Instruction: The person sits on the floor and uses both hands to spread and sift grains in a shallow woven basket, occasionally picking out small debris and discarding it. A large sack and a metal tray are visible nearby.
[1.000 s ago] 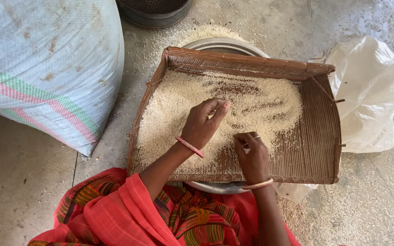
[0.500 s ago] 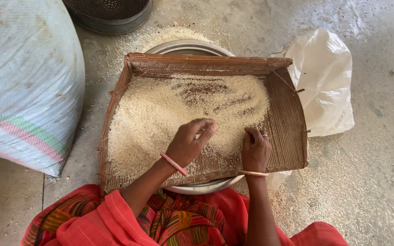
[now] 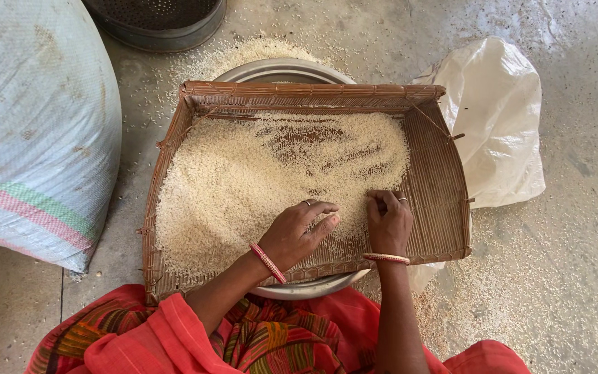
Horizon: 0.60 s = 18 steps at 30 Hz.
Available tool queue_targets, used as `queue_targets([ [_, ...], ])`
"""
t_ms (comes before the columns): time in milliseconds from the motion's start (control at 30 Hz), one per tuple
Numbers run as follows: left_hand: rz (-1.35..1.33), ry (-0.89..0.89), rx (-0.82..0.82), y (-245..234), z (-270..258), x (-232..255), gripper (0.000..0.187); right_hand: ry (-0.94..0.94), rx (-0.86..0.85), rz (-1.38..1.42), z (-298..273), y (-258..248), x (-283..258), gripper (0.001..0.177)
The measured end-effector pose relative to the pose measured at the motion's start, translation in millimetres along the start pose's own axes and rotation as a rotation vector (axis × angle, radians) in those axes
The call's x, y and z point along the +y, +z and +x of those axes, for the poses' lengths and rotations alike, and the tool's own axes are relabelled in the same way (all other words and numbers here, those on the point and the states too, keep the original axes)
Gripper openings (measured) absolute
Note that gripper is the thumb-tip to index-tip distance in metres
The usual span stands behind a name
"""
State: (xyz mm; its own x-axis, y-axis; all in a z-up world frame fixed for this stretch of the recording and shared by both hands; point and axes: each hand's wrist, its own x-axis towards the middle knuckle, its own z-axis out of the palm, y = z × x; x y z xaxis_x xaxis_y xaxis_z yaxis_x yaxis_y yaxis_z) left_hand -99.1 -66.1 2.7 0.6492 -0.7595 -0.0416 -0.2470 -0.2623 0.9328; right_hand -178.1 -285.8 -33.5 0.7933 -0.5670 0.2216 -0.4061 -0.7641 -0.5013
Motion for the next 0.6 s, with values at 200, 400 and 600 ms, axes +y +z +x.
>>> queue_targets([
  [200, 0.007, -0.050, -0.019, -2.8, 0.6, -0.7, 0.054, -0.085, -0.043, -0.012, -4.4, -1.1, -4.8, 0.013],
  [400, 0.008, -0.052, -0.012, -6.7, 1.7, 0.1, 0.054, -0.006, -0.052, -0.034, 1.0, -2.7, -1.3, 0.010],
  [600, 0.015, -0.026, 0.014, -5.8, 2.2, -3.5, 0.053, 0.032, -0.189, -0.030, 0.2, -30.3, -22.3, 0.013],
])
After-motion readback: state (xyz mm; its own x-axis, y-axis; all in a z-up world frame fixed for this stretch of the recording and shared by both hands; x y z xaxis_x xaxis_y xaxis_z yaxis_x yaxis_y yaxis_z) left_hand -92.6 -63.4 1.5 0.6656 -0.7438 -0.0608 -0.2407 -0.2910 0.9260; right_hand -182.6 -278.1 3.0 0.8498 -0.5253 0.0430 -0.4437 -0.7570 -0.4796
